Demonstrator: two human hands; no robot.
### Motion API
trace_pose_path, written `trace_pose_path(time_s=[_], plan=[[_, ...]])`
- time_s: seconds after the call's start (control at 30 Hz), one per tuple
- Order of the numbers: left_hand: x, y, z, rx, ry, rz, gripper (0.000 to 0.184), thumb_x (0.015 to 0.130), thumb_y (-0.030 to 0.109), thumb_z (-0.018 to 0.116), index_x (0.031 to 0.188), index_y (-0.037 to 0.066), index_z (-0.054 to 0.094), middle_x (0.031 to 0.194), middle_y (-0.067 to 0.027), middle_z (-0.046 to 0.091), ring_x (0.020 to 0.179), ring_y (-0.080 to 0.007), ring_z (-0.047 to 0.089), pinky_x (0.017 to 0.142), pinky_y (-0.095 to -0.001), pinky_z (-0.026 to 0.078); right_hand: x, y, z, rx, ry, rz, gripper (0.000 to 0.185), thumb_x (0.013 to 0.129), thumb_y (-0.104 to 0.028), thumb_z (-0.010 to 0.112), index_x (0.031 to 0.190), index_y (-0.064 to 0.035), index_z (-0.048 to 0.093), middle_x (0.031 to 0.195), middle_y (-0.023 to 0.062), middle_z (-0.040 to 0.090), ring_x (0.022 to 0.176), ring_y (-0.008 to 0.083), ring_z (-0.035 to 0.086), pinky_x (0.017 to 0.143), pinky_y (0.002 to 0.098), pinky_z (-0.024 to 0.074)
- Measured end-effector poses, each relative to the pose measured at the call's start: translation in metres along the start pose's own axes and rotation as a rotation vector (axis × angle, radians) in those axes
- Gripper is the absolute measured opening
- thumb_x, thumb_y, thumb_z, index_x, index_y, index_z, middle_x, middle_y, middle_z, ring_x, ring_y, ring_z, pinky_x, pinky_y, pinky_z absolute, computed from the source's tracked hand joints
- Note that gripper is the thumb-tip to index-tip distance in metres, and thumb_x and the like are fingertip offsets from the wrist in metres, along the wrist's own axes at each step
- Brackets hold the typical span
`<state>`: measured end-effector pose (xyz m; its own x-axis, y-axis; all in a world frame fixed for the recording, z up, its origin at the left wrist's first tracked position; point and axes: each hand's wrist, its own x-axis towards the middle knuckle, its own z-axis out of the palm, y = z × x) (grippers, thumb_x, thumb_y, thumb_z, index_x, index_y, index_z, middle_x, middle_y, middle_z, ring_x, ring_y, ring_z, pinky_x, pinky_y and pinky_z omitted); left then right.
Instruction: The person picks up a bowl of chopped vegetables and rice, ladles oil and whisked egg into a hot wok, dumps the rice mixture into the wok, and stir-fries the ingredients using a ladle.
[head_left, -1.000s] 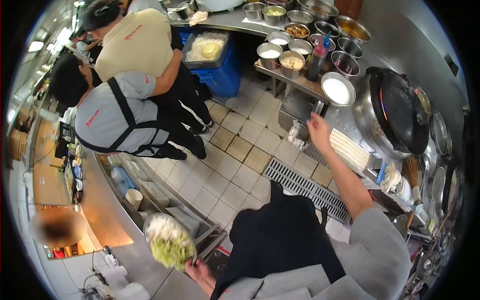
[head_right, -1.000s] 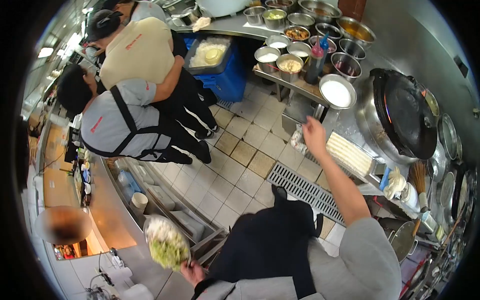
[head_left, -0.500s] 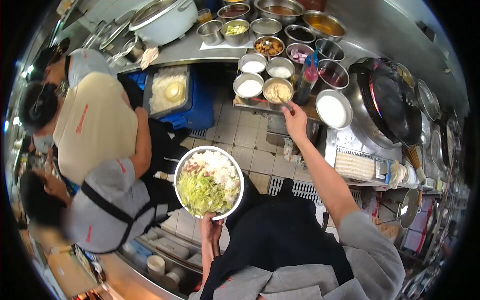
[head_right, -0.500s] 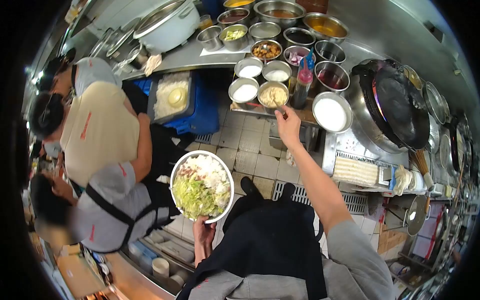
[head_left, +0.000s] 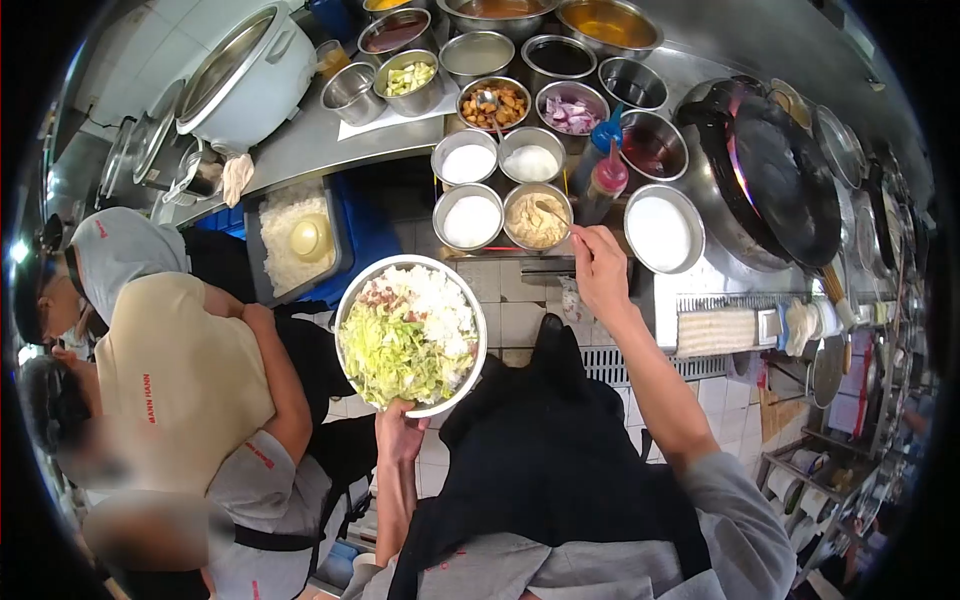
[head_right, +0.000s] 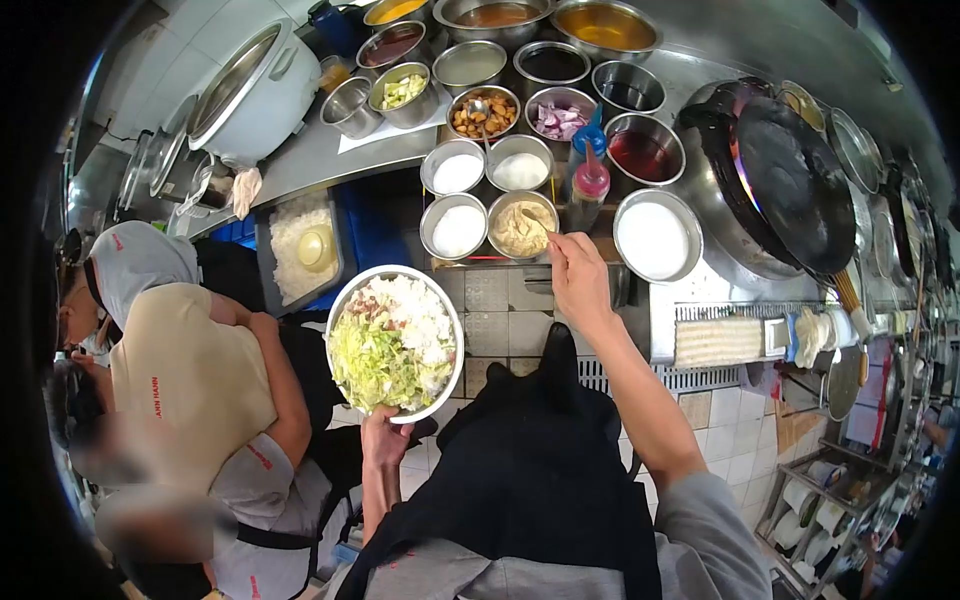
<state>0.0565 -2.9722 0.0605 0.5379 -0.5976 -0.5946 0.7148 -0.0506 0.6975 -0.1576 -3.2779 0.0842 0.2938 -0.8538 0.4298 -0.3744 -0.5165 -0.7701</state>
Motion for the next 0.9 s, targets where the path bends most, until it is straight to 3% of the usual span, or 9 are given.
trace_pose_path(time_s=[0.23,0.33,0.37,0.5,0.63,0.67,0.8,0.83,0.9], plan=[[0.007,0.008,0.042,-0.021,0.099,0.007,0.036,0.074,0.003,0.048,0.109,-0.006,0.049,0.093,-0.0142,0.06,0.064,-0.0196,0.054,0.046,-0.0278,0.036,0.012,0.033,0.016,0.139,-0.045,0.117,0.017,0.089,-0.009,0.056,0.099,0.0029,0.063,0.083,0.014,0.061,0.073,0.0274,0.06,0.064,0.0347,0.0468],[0.015,0.012,0.05,-0.03,0.103,0.012,0.036,0.075,0.004,0.047,0.11,-0.005,0.049,0.095,-0.0138,0.061,0.067,-0.0193,0.057,0.044,-0.026,0.037,0.013,0.045,0.018,0.355,0.052,0.459,0.02,0.091,-0.013,0.054,0.101,0.0011,0.064,0.079,0.0096,0.062,0.065,0.018,0.057,0.059,0.0306,0.0455],[0.017,0.015,0.053,-0.026,0.082,0.019,0.035,0.075,0.004,0.047,0.109,-0.006,0.049,0.095,-0.014,0.061,0.066,-0.0196,0.057,0.044,-0.026,0.038,0.014,0.046,0.01,0.513,0.043,0.638,0.024,0.091,-0.016,0.054,0.103,0.0018,0.064,0.077,0.0062,0.062,0.059,0.0095,0.051,0.054,0.026,0.0433],[0.029,0.032,0.064,0.03,0.031,0.012,0.035,0.074,0.004,0.048,0.108,-0.006,0.05,0.092,-0.0149,0.061,0.064,-0.0204,0.058,0.043,-0.0264,0.038,0.022,0.039,-0.013,0.815,0.17,0.803,0.025,0.091,-0.013,0.052,0.104,0.0065,0.062,0.077,0.0073,0.06,0.055,0.0083,0.047,0.05,0.0217,0.0405],[0.043,0.044,0.07,0.072,0.02,-0.025,0.031,0.074,0.003,0.049,0.104,-0.005,0.052,0.084,-0.0134,0.06,0.06,-0.0195,0.053,0.045,-0.0292,0.038,0.025,-0.002,-0.033,0.894,0.184,0.743,0.024,0.092,-0.011,0.05,0.103,0.0066,0.062,0.078,0.0081,0.06,0.056,0.0088,0.048,0.052,0.022,0.0412],[0.047,0.045,0.07,0.076,-0.039,-0.015,0.04,0.072,0.004,0.05,0.111,-0.005,0.049,0.09,-0.0143,0.061,0.063,-0.0189,0.057,0.042,-0.0264,0.038,0.026,-0.015,-0.037,0.904,0.173,0.718,0.023,0.092,-0.01,0.05,0.103,0.0065,0.062,0.079,0.0082,0.06,0.056,0.009,0.048,0.053,0.0221,0.0415],[0.051,0.056,0.081,0.1,-0.076,-0.017,0.041,0.072,0.004,0.05,0.113,-0.004,0.049,0.09,-0.0134,0.06,0.063,-0.0178,0.057,0.042,-0.0259,0.039,0.026,-0.06,-0.037,0.862,0.019,0.542,0.021,0.093,-0.009,0.051,0.102,0.0055,0.063,0.082,0.0078,0.06,0.06,0.0102,0.05,0.054,0.0227,0.0421],[0.053,0.056,0.081,0.118,-0.075,-0.028,0.041,0.073,0.004,0.05,0.113,-0.004,0.048,0.09,-0.0133,0.06,0.064,-0.0177,0.057,0.042,-0.0257,0.039,0.027,-0.068,-0.035,0.814,-0.06,0.47,0.019,0.092,-0.007,0.052,0.101,0.0045,0.064,0.085,0.0093,0.06,0.063,0.0127,0.052,0.056,0.0233,0.0421],[0.055,0.058,0.082,0.133,-0.105,-0.031,0.042,0.073,0.004,0.049,0.115,-0.003,0.048,0.091,-0.0131,0.06,0.064,-0.0178,0.057,0.042,-0.0256,0.039,0.032,-0.067,-0.025,0.359,0.055,0.117,0.017,0.092,-0.006,0.053,0.1,0.004,0.064,0.085,0.0107,0.06,0.064,0.0148,0.053,0.057,0.0245,0.0423]])
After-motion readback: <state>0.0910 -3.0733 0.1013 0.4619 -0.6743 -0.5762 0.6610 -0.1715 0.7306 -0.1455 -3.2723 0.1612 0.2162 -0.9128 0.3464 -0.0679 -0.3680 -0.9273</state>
